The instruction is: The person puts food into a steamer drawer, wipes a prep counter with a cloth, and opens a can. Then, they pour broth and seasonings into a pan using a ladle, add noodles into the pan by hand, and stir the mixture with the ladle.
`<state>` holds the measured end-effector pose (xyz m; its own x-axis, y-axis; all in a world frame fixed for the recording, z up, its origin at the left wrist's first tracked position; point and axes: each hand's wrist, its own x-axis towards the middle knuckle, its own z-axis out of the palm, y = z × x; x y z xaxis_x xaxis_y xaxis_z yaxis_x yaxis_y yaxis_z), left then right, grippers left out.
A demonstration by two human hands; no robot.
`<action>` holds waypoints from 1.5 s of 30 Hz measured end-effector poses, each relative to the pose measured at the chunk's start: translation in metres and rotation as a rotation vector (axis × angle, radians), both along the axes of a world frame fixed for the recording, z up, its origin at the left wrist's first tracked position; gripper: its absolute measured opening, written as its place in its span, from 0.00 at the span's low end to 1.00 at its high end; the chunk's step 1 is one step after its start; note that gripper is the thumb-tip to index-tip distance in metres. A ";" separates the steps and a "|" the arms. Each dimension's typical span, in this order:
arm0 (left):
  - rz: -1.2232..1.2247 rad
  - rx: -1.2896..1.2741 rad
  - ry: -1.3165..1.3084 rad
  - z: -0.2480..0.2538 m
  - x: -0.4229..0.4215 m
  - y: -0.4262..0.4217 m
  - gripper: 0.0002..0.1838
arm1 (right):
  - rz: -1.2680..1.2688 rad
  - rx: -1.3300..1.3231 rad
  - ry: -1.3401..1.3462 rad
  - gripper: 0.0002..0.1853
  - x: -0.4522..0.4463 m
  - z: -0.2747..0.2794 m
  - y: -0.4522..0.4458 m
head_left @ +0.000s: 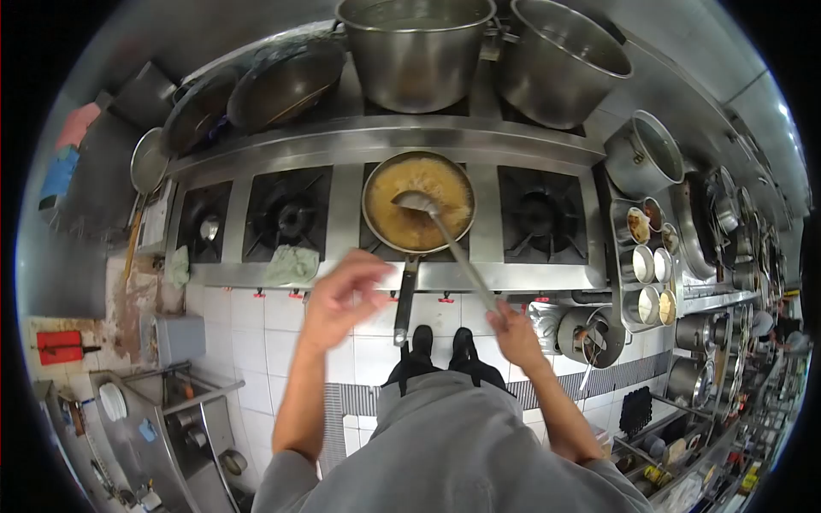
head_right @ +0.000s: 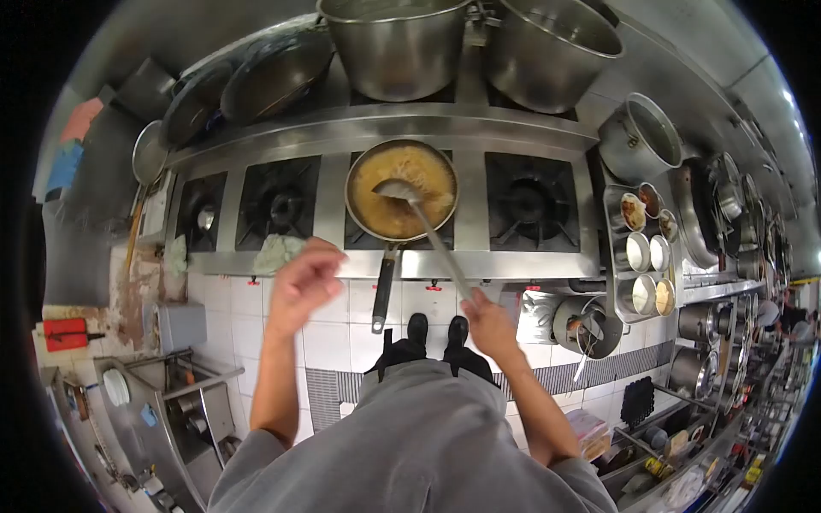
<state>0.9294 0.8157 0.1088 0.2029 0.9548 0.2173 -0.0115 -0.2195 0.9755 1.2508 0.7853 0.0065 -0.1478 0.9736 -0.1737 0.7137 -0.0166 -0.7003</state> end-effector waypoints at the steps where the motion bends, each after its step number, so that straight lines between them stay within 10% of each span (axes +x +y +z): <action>1: -0.065 0.011 -0.141 0.007 0.015 -0.009 0.17 | 0.034 -0.017 -0.070 0.17 0.003 0.015 0.000; 8: -0.603 0.219 -1.023 0.086 0.127 -0.035 0.09 | 0.132 0.386 -0.807 0.19 0.034 0.098 0.010; 13: -1.059 0.466 -1.048 0.141 0.148 -0.041 0.12 | 0.218 0.160 -0.856 0.18 0.018 0.095 0.042; 17: -0.496 0.629 -1.801 0.145 0.208 -0.073 0.12 | 0.166 0.195 -0.752 0.19 0.015 0.079 0.040; 35: -0.911 0.199 -1.623 0.134 0.199 -0.091 0.14 | -0.028 0.094 -0.509 0.19 -0.014 0.008 0.022; 38: -0.723 0.497 -1.551 0.110 0.209 -0.078 0.14 | -0.099 0.105 -0.435 0.20 -0.018 0.002 0.017; 41: -1.053 0.074 -0.950 0.086 0.149 -0.037 0.14 | -0.199 0.000 -0.409 0.23 -0.032 -0.016 0.019; 45: -0.728 -0.254 -0.618 0.024 0.104 -0.052 0.26 | -0.191 -0.074 -0.324 0.22 -0.038 -0.047 0.026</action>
